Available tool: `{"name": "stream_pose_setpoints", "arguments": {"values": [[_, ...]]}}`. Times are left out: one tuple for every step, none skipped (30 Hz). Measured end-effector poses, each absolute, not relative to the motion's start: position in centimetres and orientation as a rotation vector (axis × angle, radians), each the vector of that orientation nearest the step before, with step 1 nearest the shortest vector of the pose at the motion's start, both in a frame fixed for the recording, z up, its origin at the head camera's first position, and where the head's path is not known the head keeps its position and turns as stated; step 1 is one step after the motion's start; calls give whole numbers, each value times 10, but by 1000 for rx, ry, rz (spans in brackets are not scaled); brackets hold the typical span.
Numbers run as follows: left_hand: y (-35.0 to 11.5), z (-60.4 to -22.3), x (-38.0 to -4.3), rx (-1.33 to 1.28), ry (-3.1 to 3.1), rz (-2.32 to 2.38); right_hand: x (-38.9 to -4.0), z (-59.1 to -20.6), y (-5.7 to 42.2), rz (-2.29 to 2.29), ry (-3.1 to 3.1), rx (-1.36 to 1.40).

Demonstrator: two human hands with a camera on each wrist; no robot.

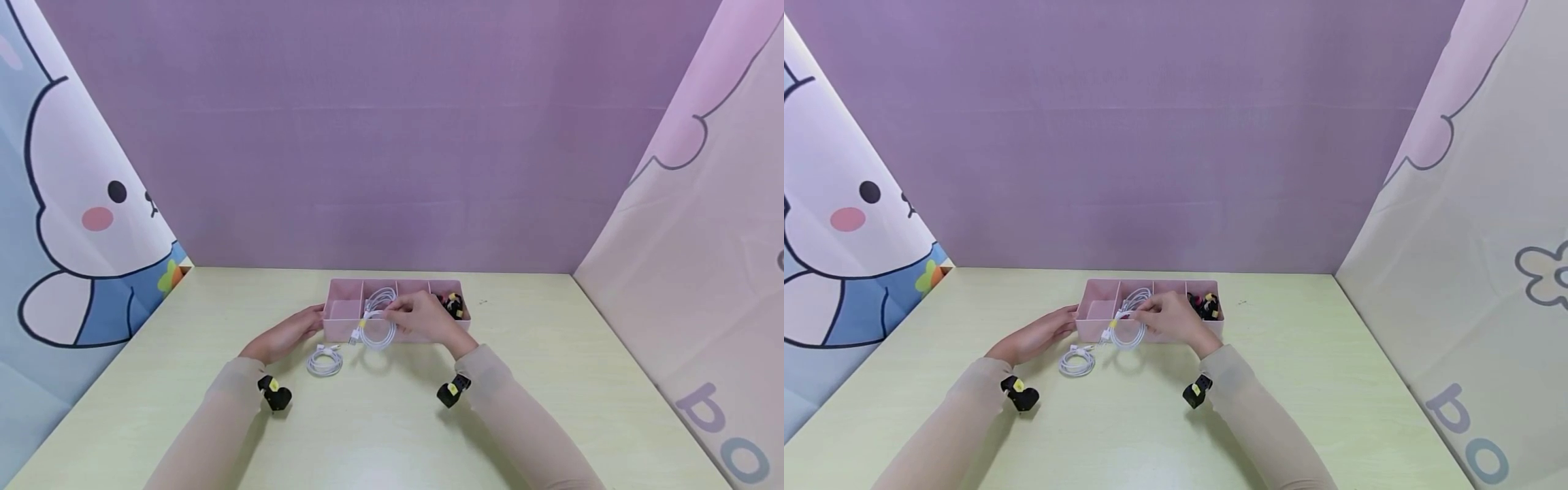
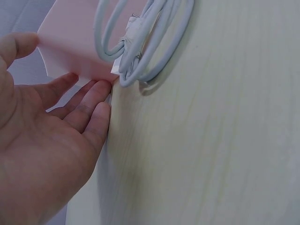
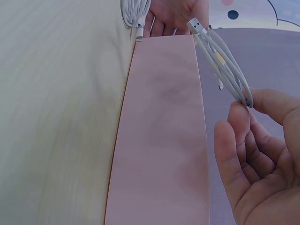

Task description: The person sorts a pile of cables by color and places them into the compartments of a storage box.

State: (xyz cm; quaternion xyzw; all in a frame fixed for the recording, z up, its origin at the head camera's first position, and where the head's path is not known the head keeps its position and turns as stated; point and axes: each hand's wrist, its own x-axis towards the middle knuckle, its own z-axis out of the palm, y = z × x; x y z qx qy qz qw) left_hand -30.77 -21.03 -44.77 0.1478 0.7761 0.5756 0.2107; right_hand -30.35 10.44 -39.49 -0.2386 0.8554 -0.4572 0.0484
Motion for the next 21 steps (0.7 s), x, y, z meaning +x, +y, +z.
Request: {"name": "stream_pose_setpoints", "arguments": {"values": [[-210,-447,-307,412,2158,1599,-304,-394,105,-1397,2605,-722],[-210,-447,-307,412,2161,1597,-304,-394,106,-1400,2602,-716],[-210,-447,-307,412,2163,1595,-304,-394,106,-1403,2599,-711],[-210,-447,-307,413,2166,1592,-305,-393,107,-1408,2594,-708],[-210,-447,-307,417,2168,1588,-305,-393,107,-1412,2590,-705],[-210,-446,-307,417,2172,1585,-306,-393,107,-1413,2587,-705],[-209,-446,-306,414,2174,1583,-306,-393,108,-1415,2583,-706],[-209,-446,-306,412,2176,1582,-307,-392,108,-1419,2575,-707],[-209,-446,-306,410,2177,1581,-308,-392,108,-1421,2568,-707],[-209,-446,-306,406,2177,1581,-308,-391,109,-1419,2564,-707],[-209,-447,-306,403,2174,1584,-309,-390,109,-1421,2560,-707],[-209,-447,-306,399,2172,1588,-309,-389,109,-1418,2561,-704],[-209,-447,-307,397,2169,1591,-310,-388,110,-1416,2561,-697],[-209,-447,-307,397,2169,1592,-310,-387,109,-1413,2562,-692],[-209,-447,-307,398,2166,1594,-311,-386,110,-1407,2569,-687],[-209,-447,-307,402,2164,1596,-311,-386,109,-1404,2578,-686],[-209,-447,-307,406,2162,1598,-311,-386,109,-1402,2584,-682],[-209,-447,-307,408,2161,1600,-312,-385,110,-1395,2593,-676],[-209,-448,-307,409,2160,1600,-312,-385,110,-1396,2596,-675],[-209,-448,-307,411,2158,1603,-313,-385,110,-1399,2596,-671],[-209,-448,-307,414,2154,1606,-313,-385,110,-1400,2596,-666]]}}
